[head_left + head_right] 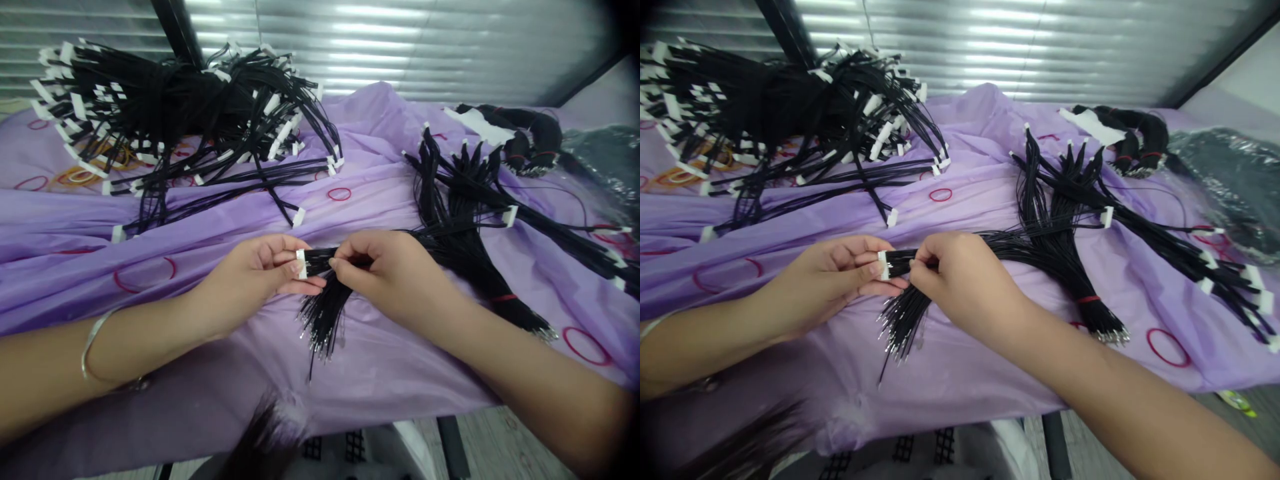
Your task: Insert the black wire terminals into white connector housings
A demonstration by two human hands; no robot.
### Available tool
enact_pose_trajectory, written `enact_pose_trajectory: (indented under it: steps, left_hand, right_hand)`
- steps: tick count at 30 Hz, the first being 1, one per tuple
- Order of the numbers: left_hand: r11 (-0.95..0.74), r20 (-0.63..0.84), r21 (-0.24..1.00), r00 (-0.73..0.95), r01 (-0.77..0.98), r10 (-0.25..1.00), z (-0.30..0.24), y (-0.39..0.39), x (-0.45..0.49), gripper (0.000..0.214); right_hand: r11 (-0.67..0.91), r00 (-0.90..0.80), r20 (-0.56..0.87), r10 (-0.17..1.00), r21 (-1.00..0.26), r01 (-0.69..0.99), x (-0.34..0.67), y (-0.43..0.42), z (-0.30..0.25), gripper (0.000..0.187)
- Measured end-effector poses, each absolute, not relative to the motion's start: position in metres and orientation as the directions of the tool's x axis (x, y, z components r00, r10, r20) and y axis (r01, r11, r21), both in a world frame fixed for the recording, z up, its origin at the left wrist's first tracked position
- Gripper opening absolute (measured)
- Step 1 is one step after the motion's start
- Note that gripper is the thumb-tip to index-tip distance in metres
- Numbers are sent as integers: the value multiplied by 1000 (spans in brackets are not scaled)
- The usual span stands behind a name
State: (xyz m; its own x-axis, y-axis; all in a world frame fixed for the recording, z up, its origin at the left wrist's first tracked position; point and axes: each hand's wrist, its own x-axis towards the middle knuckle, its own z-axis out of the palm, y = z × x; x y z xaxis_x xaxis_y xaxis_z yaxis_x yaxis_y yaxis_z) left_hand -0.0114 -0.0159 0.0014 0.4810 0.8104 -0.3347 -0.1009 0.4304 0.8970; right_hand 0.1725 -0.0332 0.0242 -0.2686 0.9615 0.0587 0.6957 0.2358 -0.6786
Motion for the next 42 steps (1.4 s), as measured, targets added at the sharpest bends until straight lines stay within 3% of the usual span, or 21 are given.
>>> enact_pose_trajectory:
  steps: [14,21,32,42]
  left_hand:
    - [412,-335,909,467,-70,818,1,-18,-9,12]
    - [424,-339,902,477,-80,811,1,-17,-9,13]
    - [437,-360,897,457,-70,813,5,-20,-8,9]
    - [427,-360,903,449,-53,818,3,-18,-6,11]
  right_hand:
    - [359,-356,148,923,-663,656,165,-33,13,12]
    - [312,-285,153,946,-661,683,163,-36,14,9]
    - [211,-290,3,957,-694,688,164,-34,20,15]
    - [197,-289,4,957,-740,643,165,-32,17,14]
